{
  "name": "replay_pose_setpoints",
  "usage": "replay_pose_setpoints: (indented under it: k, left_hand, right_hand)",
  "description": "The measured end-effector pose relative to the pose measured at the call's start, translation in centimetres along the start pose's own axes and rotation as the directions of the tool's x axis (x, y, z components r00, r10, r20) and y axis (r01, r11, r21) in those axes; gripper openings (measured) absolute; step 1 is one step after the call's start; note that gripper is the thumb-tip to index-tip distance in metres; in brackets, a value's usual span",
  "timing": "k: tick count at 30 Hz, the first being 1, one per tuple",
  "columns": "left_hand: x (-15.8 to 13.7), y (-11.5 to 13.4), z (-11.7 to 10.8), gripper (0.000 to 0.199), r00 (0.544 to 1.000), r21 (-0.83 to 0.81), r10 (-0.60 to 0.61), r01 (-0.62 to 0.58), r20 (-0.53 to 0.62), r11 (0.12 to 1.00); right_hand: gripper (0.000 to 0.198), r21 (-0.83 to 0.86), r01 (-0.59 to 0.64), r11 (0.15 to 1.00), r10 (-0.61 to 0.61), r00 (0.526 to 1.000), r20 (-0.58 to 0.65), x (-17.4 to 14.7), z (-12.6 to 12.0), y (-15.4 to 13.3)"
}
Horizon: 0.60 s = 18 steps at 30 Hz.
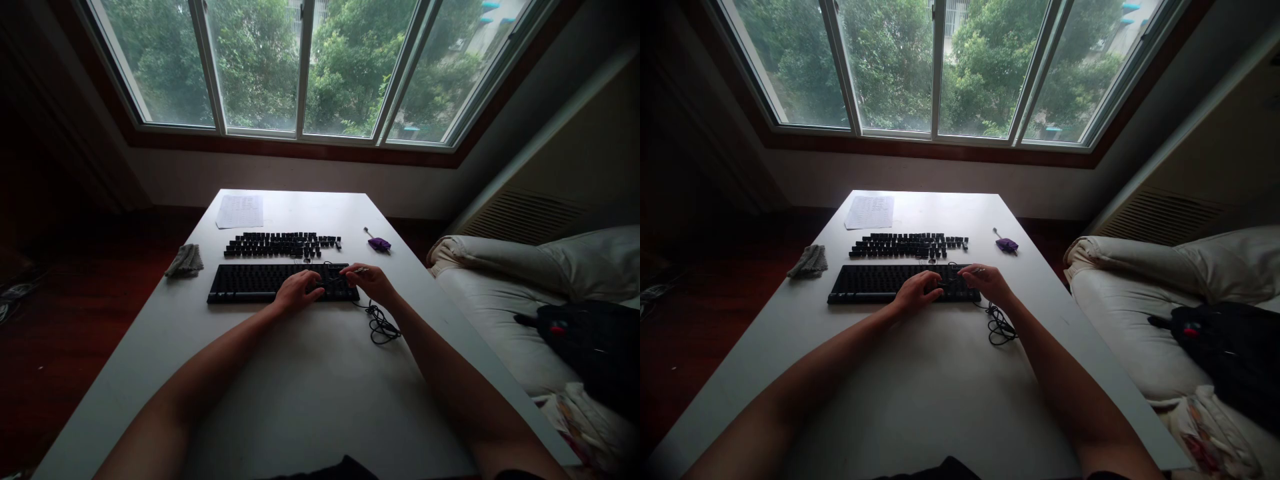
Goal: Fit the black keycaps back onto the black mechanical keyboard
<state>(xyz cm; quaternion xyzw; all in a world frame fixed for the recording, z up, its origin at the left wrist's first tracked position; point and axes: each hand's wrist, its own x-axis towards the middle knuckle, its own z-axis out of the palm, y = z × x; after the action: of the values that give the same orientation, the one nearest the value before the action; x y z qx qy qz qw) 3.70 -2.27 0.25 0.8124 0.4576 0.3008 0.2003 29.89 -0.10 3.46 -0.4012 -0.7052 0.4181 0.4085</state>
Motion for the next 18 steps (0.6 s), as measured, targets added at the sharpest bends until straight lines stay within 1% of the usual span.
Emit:
replay_pose_setpoints:
  k: [3, 6, 10, 14, 18]
  left_hand:
    - [0.1, -0.3, 0.2, 0.03, 0.999, -0.089, -0.024, 0.02, -0.045, 0.996]
    - [0.2, -0.6, 0.3, 0.027, 0.996, -0.15, -0.034, 0.022, -0.082, 0.988]
    - [0.4, -0.7, 0.4, 0.023, 0.991, -0.177, -0.055, 0.034, -0.119, 0.984]
    - [0.3, -0.8, 0.4, 0.02, 0.993, -0.166, -0.052, 0.033, -0.108, 0.986]
    - [0.3, -0.7, 0.3, 0.018, 0.995, -0.175, -0.068, 0.054, -0.076, 0.983]
  right_hand:
    - [0.033, -0.063, 0.047, 0.997, -0.045, 0.999, 0.024, 0.3, 1.3, -0.6]
    - [0.033, -0.11, 0.083, 0.99, -0.08, 0.996, 0.032, 0.6, 2.3, -0.8]
    - [0.034, -0.087, 0.089, 0.992, -0.089, 0.996, 0.008, 0.7, 3.0, -0.7]
    - [0.035, -0.059, 0.067, 0.996, -0.067, 0.998, -0.001, 0.5, 3.3, -0.4]
    - [0.035, -0.07, 0.057, 0.996, -0.057, 0.998, -0.004, 0.4, 3.4, -0.1]
